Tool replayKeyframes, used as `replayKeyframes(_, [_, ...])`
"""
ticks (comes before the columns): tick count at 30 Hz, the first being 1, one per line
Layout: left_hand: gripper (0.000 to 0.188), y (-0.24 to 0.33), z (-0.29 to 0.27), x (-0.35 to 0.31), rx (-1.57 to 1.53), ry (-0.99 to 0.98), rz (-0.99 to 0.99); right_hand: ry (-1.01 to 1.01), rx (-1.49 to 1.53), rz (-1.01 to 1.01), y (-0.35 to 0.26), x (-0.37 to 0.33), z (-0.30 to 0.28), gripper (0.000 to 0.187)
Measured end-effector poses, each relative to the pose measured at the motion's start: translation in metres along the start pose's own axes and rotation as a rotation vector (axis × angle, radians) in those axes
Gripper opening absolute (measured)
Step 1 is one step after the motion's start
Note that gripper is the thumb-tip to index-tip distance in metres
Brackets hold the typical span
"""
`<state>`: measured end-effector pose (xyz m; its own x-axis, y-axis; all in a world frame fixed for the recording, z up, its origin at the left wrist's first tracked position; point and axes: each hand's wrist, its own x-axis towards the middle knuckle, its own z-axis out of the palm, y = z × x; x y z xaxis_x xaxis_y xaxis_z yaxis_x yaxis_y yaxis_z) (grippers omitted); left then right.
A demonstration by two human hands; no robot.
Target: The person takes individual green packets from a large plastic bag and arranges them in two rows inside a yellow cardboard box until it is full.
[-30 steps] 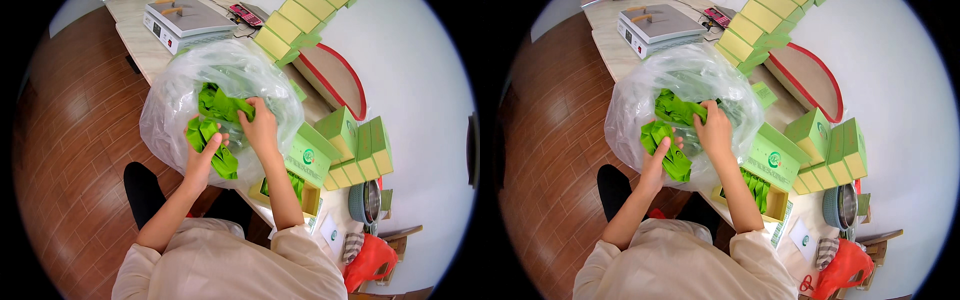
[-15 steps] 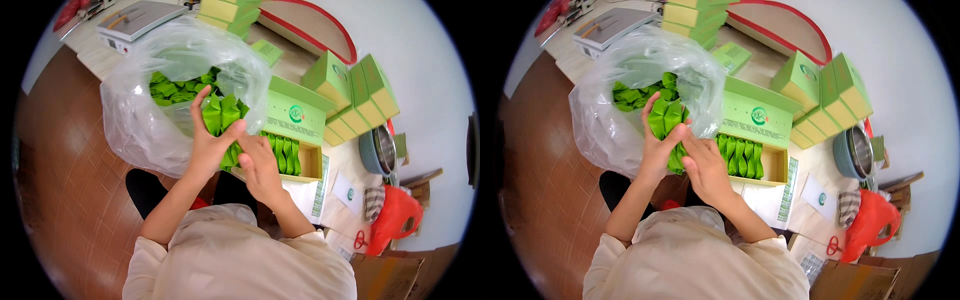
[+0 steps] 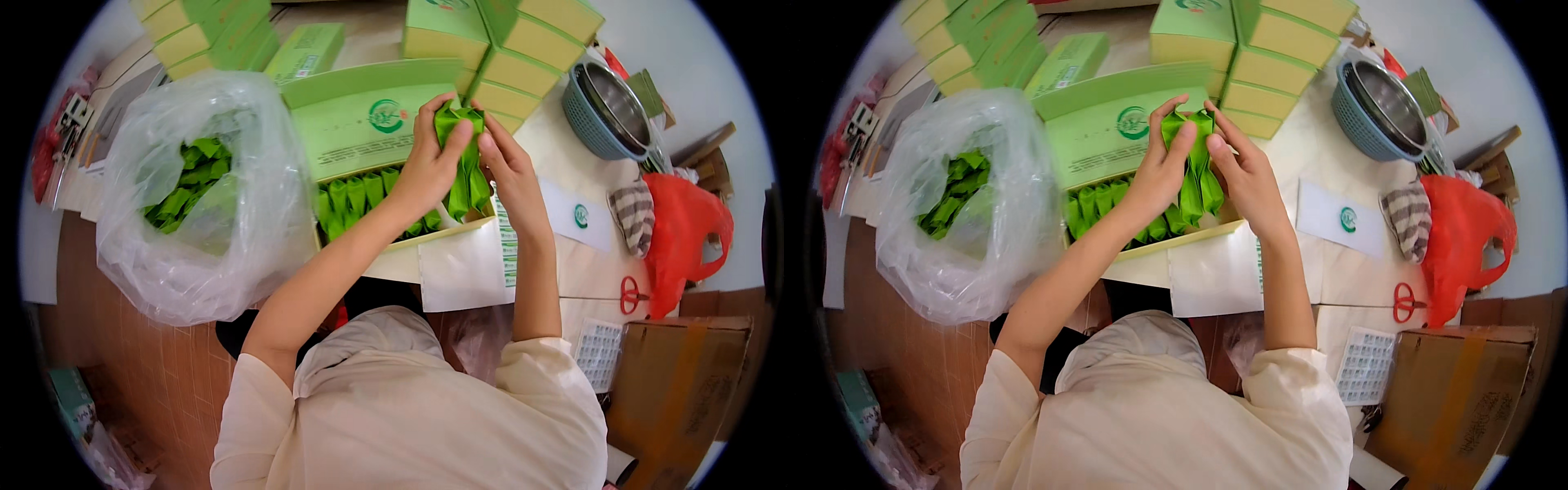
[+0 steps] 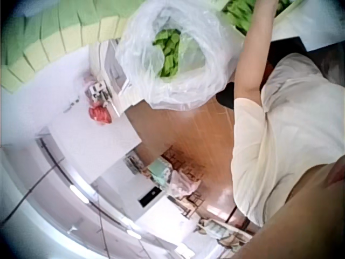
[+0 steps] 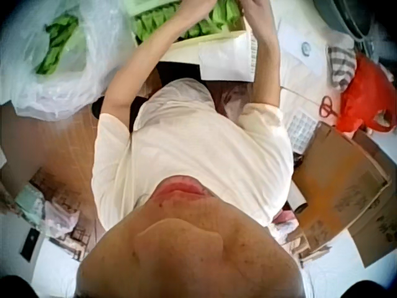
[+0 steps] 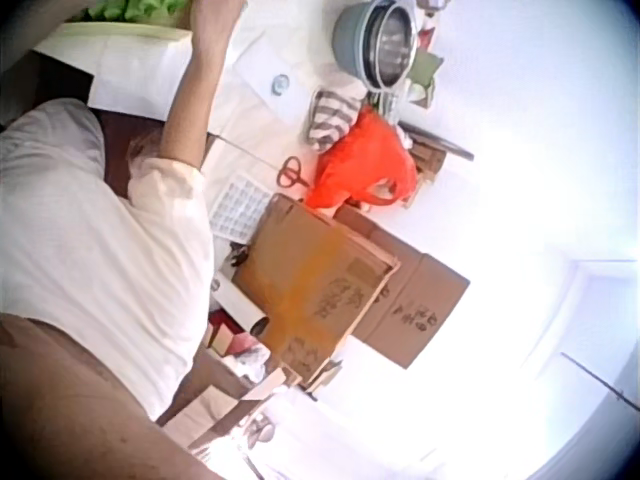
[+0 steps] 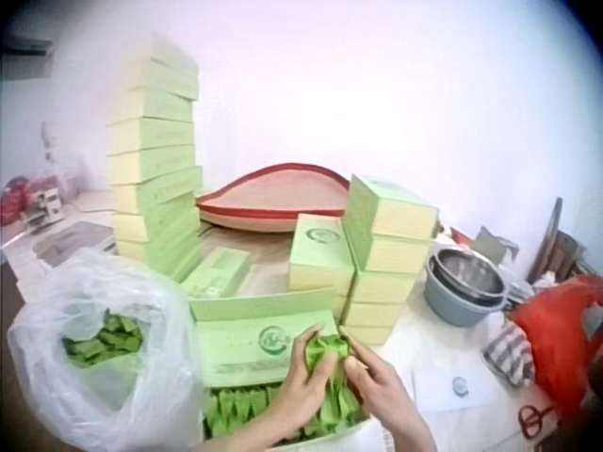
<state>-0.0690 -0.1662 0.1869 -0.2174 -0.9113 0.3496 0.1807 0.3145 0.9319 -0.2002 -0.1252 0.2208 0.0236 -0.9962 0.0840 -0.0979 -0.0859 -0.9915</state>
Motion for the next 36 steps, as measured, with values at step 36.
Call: replayKeyframes(36, [0.040, -0.018, -0.051, -0.060, 0.990, -0.038, 0.068, 0.310, -1.062, -0.064, 0.084, -0.003, 0.035, 0.031])
